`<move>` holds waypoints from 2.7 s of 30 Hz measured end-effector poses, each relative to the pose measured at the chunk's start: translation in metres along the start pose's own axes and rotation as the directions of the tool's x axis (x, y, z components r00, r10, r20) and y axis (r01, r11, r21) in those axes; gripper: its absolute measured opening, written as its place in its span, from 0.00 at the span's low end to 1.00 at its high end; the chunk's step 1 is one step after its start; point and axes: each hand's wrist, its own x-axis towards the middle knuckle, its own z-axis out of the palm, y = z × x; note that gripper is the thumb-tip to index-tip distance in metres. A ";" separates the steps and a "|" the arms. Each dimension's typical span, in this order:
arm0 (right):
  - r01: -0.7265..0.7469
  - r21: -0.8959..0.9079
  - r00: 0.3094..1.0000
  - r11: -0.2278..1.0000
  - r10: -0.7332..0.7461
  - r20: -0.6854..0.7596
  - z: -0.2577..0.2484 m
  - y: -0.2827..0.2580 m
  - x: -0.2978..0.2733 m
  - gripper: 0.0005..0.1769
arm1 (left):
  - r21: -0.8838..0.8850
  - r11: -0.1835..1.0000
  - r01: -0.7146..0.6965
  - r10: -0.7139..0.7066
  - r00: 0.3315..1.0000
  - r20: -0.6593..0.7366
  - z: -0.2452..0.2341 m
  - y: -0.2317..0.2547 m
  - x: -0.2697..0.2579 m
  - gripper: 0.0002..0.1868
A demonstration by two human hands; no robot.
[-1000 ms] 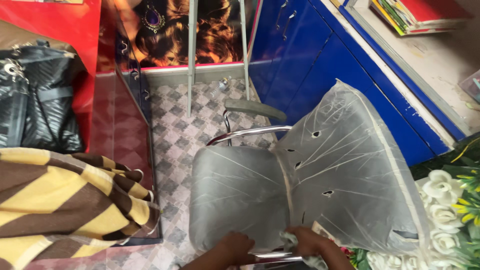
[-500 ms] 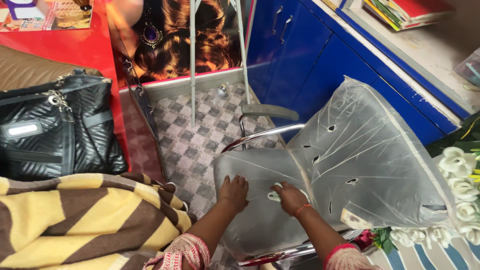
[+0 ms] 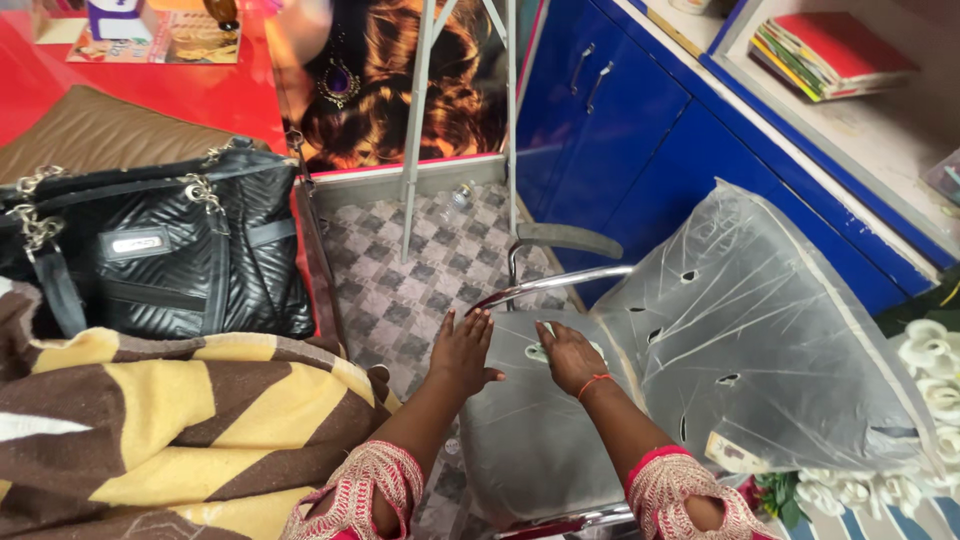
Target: The person wipes the exterior of a blue cabinet and the interior shelf with a cloth. They then pick up several cans and bottles from the shelf, move them to different positions, and place them back on the shelf.
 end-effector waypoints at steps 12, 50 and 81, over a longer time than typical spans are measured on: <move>0.088 -0.091 0.986 0.992 -0.100 -0.131 -0.004 -0.013 0.047 0.36 | -0.003 0.997 0.072 -0.072 0.997 0.001 -0.023 -0.032 -0.007 0.59; 0.187 -0.372 0.883 0.909 -0.322 -0.341 -0.031 -0.115 0.370 0.30 | -0.107 0.897 0.430 -0.429 0.903 0.034 -0.074 -0.232 0.064 0.57; 0.271 -0.308 0.857 0.912 -0.374 -0.355 -0.017 -0.138 0.580 0.31 | -0.303 0.833 0.463 -0.465 0.883 0.073 -0.125 -0.336 0.202 0.56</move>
